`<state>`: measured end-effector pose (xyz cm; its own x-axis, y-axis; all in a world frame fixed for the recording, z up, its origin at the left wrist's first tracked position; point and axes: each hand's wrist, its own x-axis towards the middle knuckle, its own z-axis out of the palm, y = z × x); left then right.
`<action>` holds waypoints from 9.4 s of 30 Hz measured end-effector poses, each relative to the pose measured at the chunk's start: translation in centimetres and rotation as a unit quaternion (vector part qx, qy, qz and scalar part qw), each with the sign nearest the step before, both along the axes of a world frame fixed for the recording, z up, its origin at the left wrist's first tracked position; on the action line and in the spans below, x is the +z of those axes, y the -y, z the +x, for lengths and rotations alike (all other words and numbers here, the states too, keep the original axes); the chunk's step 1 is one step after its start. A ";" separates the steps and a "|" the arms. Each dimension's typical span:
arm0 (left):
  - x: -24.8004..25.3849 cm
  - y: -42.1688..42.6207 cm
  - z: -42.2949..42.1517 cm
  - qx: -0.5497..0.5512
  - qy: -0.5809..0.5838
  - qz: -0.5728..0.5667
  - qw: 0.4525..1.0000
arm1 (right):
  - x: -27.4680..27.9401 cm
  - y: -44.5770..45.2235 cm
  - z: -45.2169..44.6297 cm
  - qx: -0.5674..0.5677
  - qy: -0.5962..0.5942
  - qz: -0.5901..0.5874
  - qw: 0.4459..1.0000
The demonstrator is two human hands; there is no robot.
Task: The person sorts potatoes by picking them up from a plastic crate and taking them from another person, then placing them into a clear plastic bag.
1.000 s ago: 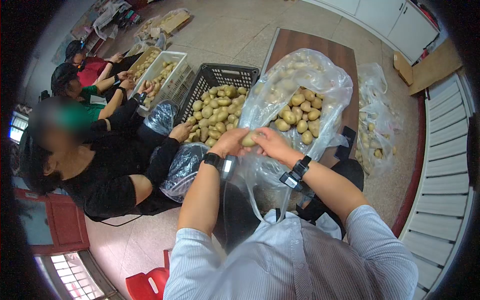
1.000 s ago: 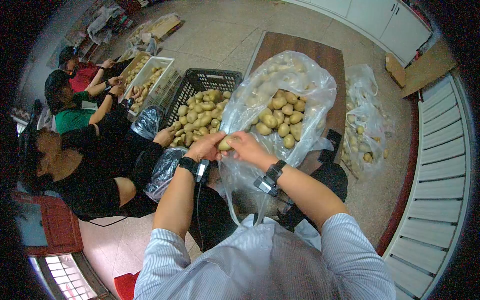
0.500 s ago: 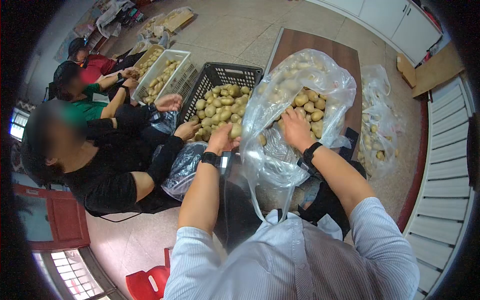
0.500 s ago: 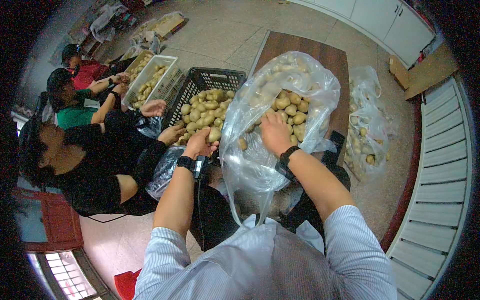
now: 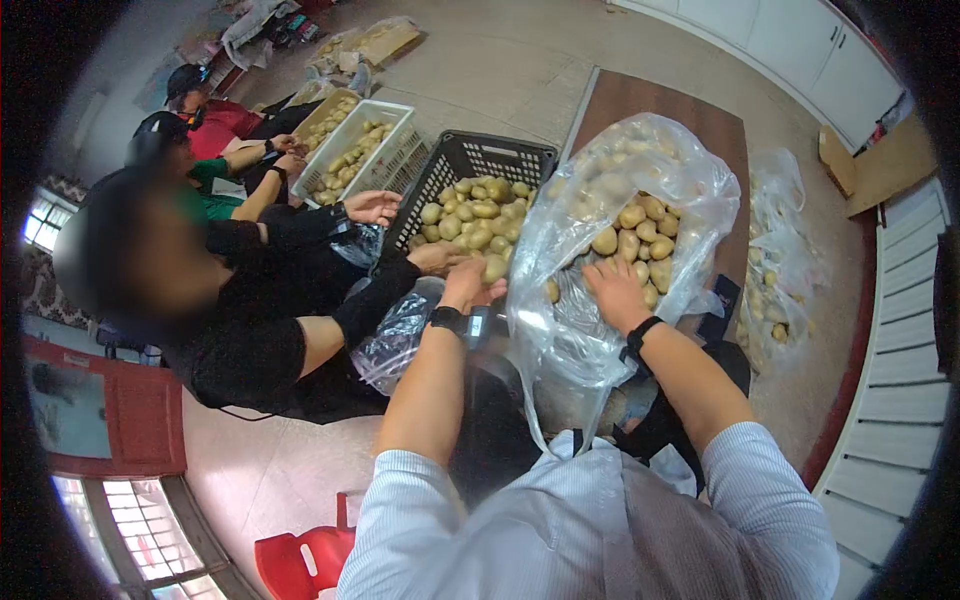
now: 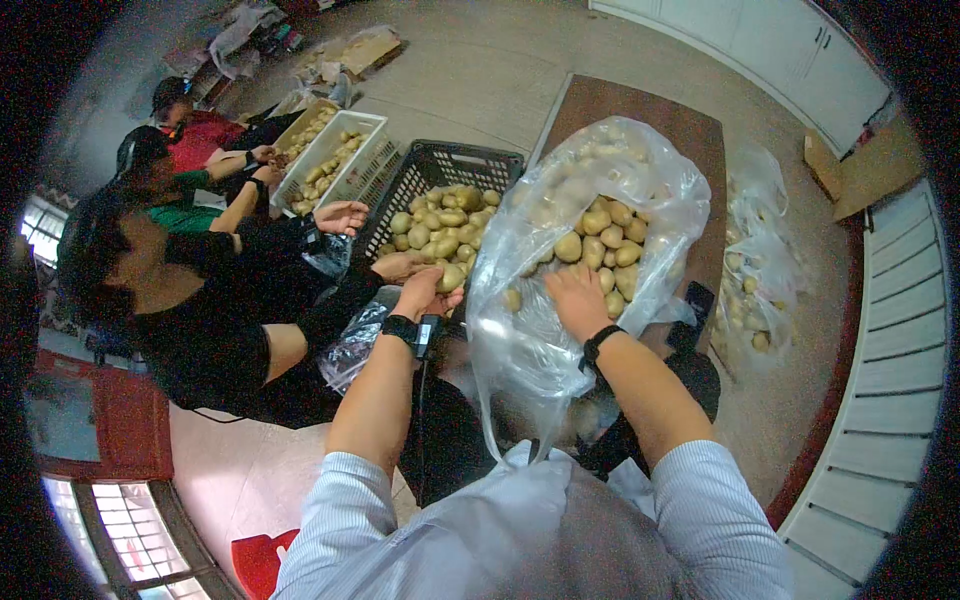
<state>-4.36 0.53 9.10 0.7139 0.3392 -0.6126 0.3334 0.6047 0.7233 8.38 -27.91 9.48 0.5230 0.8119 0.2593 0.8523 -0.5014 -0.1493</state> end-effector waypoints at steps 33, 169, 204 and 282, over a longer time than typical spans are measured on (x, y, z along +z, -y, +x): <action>-1.5 -0.5 -0.4 0.048 0.039 0.064 0.996 | 1.5 1.9 -2.2 0.025 -0.092 0.003 0.995; 8.6 8.2 0.2 -0.211 0.107 -0.008 0.972 | 8.1 -4.1 -4.4 -0.061 -0.665 0.230 0.708; 1.3 -0.1 -1.1 0.193 0.030 -0.078 0.978 | -2.0 4.9 -0.7 -0.165 -0.065 -0.013 0.984; 0.2 -0.6 0.2 0.183 0.065 -0.038 0.980 | -0.6 4.1 1.1 -0.326 -0.120 0.109 0.932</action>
<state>-4.16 1.09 9.32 0.6267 0.5438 -0.5582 -0.0085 0.7210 0.6929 9.43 -32.04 8.89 0.9503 0.2441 0.1932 0.3071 -0.8364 -0.4541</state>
